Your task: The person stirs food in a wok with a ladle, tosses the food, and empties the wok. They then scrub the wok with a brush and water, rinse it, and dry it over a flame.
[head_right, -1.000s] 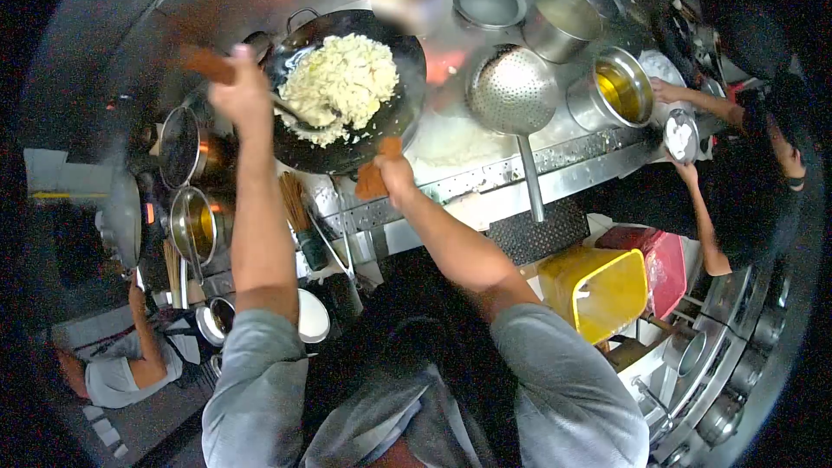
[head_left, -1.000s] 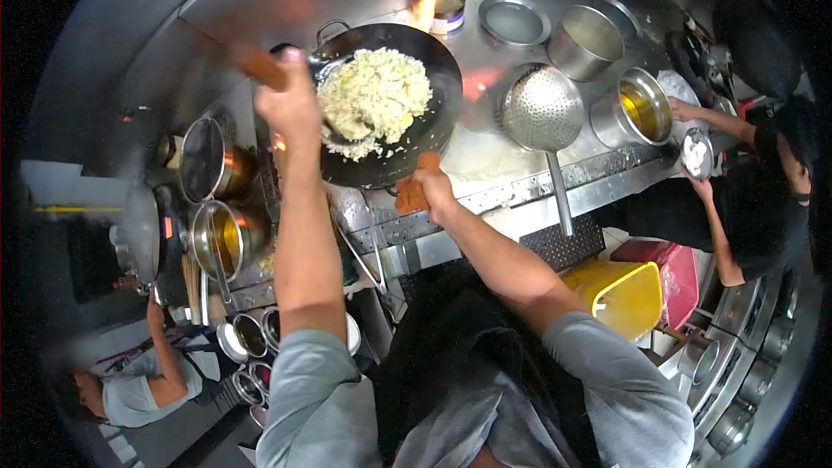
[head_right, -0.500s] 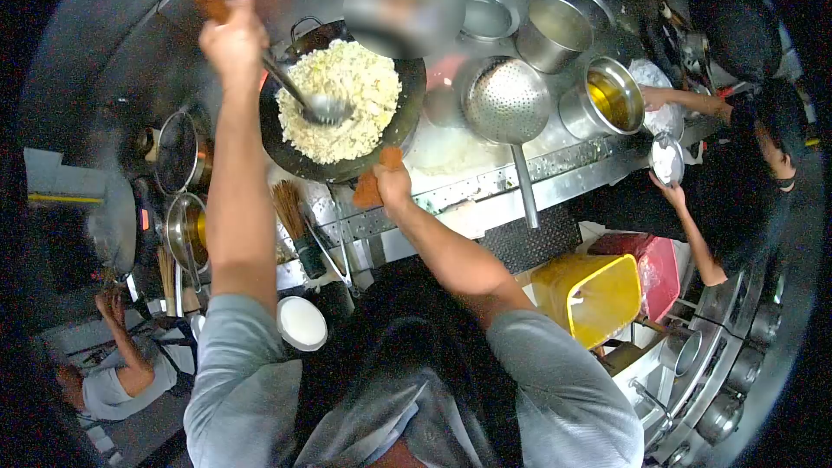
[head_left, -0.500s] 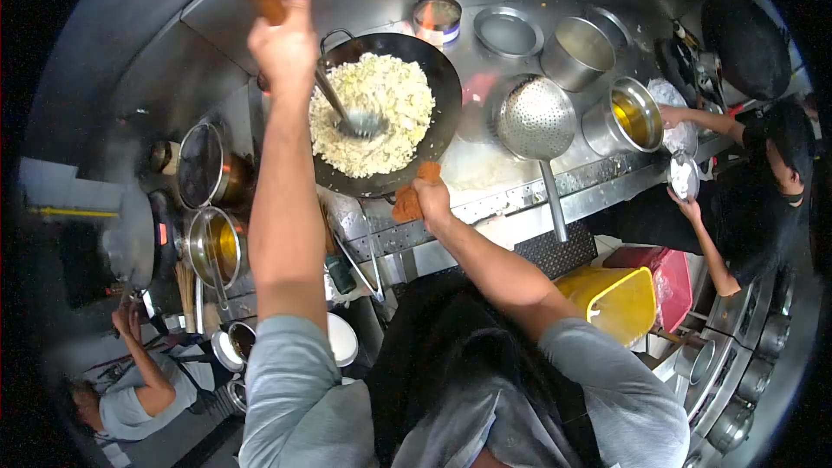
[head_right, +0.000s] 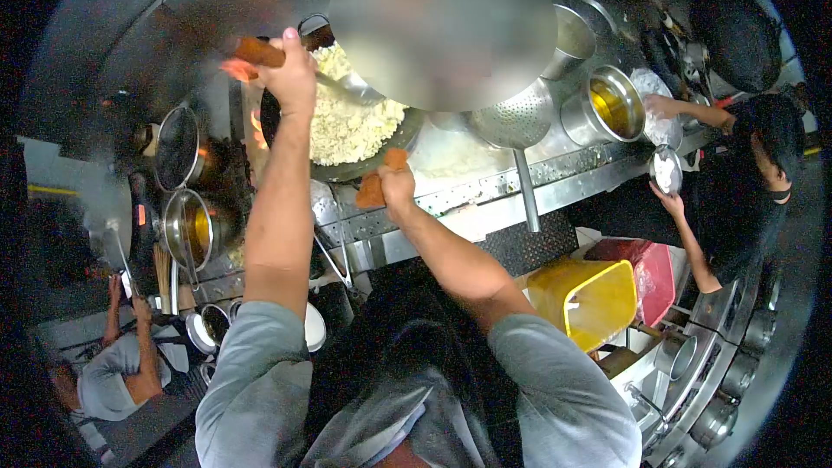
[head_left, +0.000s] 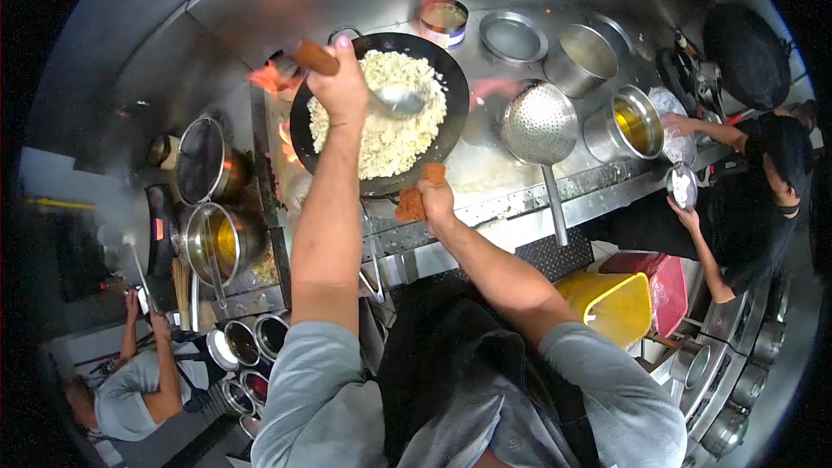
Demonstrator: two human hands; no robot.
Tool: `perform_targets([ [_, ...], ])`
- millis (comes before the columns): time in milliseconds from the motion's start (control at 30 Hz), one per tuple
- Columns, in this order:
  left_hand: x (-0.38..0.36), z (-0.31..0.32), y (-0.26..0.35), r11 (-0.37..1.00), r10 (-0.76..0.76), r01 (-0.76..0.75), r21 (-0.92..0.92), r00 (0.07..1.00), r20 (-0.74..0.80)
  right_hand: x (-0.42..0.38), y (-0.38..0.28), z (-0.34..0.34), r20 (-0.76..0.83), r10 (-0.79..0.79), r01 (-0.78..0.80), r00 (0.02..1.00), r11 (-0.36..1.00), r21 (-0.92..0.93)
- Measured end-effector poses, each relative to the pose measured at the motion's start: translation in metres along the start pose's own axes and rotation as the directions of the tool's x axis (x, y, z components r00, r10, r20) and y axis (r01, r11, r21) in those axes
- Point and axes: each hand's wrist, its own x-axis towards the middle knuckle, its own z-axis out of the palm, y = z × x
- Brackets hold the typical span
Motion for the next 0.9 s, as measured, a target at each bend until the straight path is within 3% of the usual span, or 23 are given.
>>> perform_targets([
  [67,0.035,0.000,0.018,0.986,-0.166,0.168,-0.006,0.978,0.125,0.011,0.017,-0.004,-0.012,-0.028,0.027,1.000,1.000,-0.008],
  [100,0.045,0.004,0.053,0.963,-0.259,0.262,-0.067,0.965,0.047,0.016,0.020,-0.008,-0.013,-0.061,0.060,0.998,0.998,-0.030],
  [133,0.052,-0.002,0.079,0.968,-0.244,0.245,-0.052,0.969,0.039,0.020,0.012,-0.005,-0.003,-0.073,0.073,0.997,0.997,-0.034],
  [200,0.035,-0.018,0.124,0.893,-0.296,0.313,-0.323,0.950,0.103,0.009,0.007,-0.011,0.077,-0.050,0.058,0.996,0.992,-0.110],
  [233,0.017,-0.014,0.073,0.997,0.034,-0.035,-0.072,0.999,-0.016,-0.002,0.003,-0.020,0.065,-0.040,0.047,0.997,0.992,-0.116],
  [267,-0.002,-0.002,0.037,0.882,0.379,-0.359,0.304,0.926,-0.007,-0.013,-0.006,-0.027,0.114,0.014,0.004,0.993,0.989,-0.150],
  [300,0.003,-0.008,0.032,0.975,0.083,-0.077,0.209,0.996,-0.022,-0.015,-0.018,-0.030,0.173,0.055,-0.023,0.983,0.983,-0.181],
  [333,0.011,-0.009,0.030,0.971,-0.218,0.217,0.099,0.976,0.003,-0.017,-0.013,-0.047,0.186,-0.010,0.057,0.982,0.966,-0.252],
  [400,0.031,-0.018,0.085,0.963,-0.269,0.269,0.011,0.958,0.095,-0.065,-0.040,-0.078,0.124,0.044,-0.011,0.991,0.966,-0.258],
  [433,0.031,-0.022,0.122,0.923,-0.320,0.333,-0.195,0.943,0.096,-0.061,-0.027,-0.117,0.093,0.032,-0.001,0.995,0.948,-0.317],
  [467,0.027,-0.038,0.154,0.853,-0.358,0.415,-0.316,0.906,0.225,-0.079,-0.031,-0.140,0.110,0.024,0.010,0.994,0.955,-0.296],
  [533,-0.009,-0.041,0.154,0.989,-0.137,0.139,-0.047,0.990,0.039,-0.110,-0.032,-0.186,-0.013,-0.051,0.044,0.999,0.942,-0.334],
  [567,-0.038,-0.039,0.114,0.954,-0.299,0.295,0.058,0.950,0.088,-0.109,-0.018,-0.222,-0.089,-0.012,-0.020,0.996,0.937,-0.348],
  [600,-0.055,-0.035,0.069,0.998,0.023,-0.026,0.050,0.998,0.057,-0.123,-0.022,-0.237,-0.118,0.029,-0.068,0.993,0.936,-0.345],
  [667,-0.030,-0.026,0.072,0.988,-0.112,0.104,0.114,0.991,0.068,-0.138,-0.014,-0.260,-0.124,-0.038,-0.004,0.992,0.947,-0.322],
  [700,-0.009,-0.022,0.088,0.942,-0.334,0.330,0.059,0.939,0.082,-0.145,-0.015,-0.268,-0.164,-0.030,-0.021,0.986,0.953,-0.302],
  [733,0.008,-0.025,0.091,0.972,-0.236,0.234,0.031,0.965,0.113,-0.151,-0.016,-0.275,-0.202,-0.020,-0.039,0.979,0.959,-0.281],
  [800,0.015,-0.032,0.153,0.902,-0.365,0.384,-0.197,0.922,0.127,-0.153,-0.008,-0.289,-0.223,-0.034,-0.029,0.974,0.961,-0.273],
  [833,0.009,-0.040,0.160,0.937,-0.272,0.301,-0.179,0.947,0.172,-0.154,-0.007,-0.293,-0.226,-0.049,-0.015,0.973,0.962,-0.274],
  [867,-0.004,-0.034,0.136,0.936,-0.271,0.301,-0.181,0.947,0.175,-0.154,-0.006,-0.299,-0.224,-0.066,0.001,0.972,0.961,-0.277],
  [900,-0.028,-0.027,0.089,0.984,-0.144,0.153,-0.091,0.985,0.096,-0.150,0.001,-0.306,-0.222,-0.094,0.014,0.970,0.942,-0.336],
])
